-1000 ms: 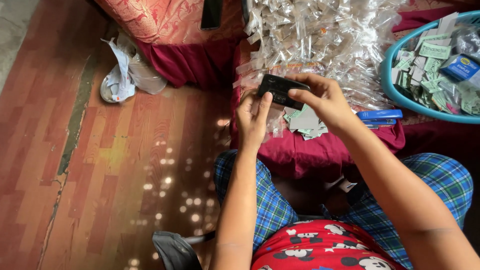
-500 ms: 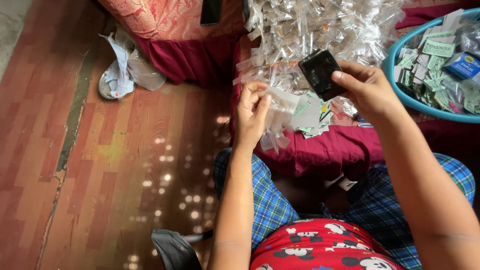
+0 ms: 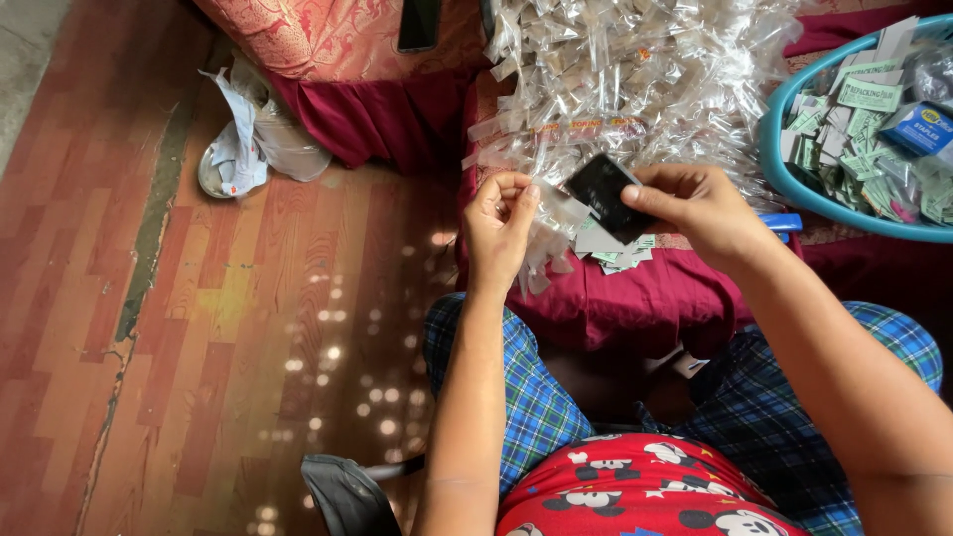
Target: The person places small paper inserts into plastic bags, folds the tops, and secures them using a stapler.
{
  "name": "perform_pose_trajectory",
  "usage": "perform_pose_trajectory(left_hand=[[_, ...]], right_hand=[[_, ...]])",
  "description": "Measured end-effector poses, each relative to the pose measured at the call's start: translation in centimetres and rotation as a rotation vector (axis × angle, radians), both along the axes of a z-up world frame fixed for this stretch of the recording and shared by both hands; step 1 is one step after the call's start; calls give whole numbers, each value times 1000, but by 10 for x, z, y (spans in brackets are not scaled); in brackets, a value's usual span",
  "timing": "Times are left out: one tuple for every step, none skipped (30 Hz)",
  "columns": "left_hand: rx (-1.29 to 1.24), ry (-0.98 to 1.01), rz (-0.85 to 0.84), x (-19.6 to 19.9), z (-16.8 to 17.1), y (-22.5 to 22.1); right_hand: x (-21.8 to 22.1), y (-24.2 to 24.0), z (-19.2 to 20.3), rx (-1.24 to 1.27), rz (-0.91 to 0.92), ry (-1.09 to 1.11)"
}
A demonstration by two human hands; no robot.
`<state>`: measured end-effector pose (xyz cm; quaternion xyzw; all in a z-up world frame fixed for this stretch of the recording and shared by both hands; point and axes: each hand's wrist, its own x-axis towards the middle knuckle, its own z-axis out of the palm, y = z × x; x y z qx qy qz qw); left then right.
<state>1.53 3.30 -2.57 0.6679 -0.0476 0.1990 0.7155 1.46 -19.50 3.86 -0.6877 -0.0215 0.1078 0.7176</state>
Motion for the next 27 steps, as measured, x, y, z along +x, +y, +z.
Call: perform_pose_trajectory(left_hand=[[27, -11, 18, 0, 0, -1], [54, -19, 35, -1, 0, -3], [54, -18, 33, -2, 2, -4], [75, -24, 45, -3, 4, -5], [96, -30, 57, -3, 5, -6], [96, -31, 57, -5, 6, -8], [104, -29, 64, -6, 7, -10], [113, -25, 72, -8, 7, -11], [114, -24, 73, -8, 7, -13], [83, -37, 70, -7, 6, -16], [52, -50, 67, -7, 6, -18], [51, -51, 66, -7, 7, -20], [26, -53, 59, -8, 9, -21], [0, -54, 53, -8, 10, -22], [0, -55, 54, -8, 10, -23], [-17, -55, 51, -8, 11, -23], [-33, -54, 49, -7, 11, -24], [-32, -55, 48, -6, 9, -22], [-17, -63, 63, -5, 7, -20], [-2, -71, 79, -3, 5, -18], [-1, -73, 77, -5, 10, -18], [21, -20, 96, -9, 15, -17], [43, 33, 115, -12, 20, -16], [45, 34, 116, -12, 18, -15], [36, 29, 117, -12, 17, -14], [25, 21, 114, -10, 15, -15], [25, 20, 113, -10, 15, -13]], right_hand=[[-6, 4, 5, -24, 19, 23], [-12, 8, 9, -48, 38, 49], [-12, 8, 7, -48, 36, 51], [-12, 8, 5, -43, 53, 55], [-12, 8, 3, -38, 70, 60], [-13, 9, 6, -38, 70, 60], [-14, 9, 8, -35, 67, 50], [-15, 10, 11, -31, 65, 42], [-10, 7, 0, -30, 67, 44], [-5, 3, -10, -4, 36, 53], [0, 0, -21, 22, 5, 63], [4, -3, -28, 22, 4, 61], [8, -6, -35, 47, -12, 69], [12, -8, -42, 71, -27, 76], [11, -7, -38, 70, -26, 75], [9, -5, -33, 70, -20, 78], [7, -4, -29, 70, -14, 81], [5, -2, -22, 71, -16, 80], [2, 0, -15, 81, 9, 87], [0, 1, -8, 91, 34, 93], [12, -16, -14, 91, 32, 91], [23, -31, -21, 103, -16, 145], [34, -47, -28, 114, -64, 199], [34, -54, -18, 116, -63, 201], [35, -61, -8, 108, -137, 202], [35, -70, 2, 100, -215, 200], [39, -83, -9, 100, -216, 198]])
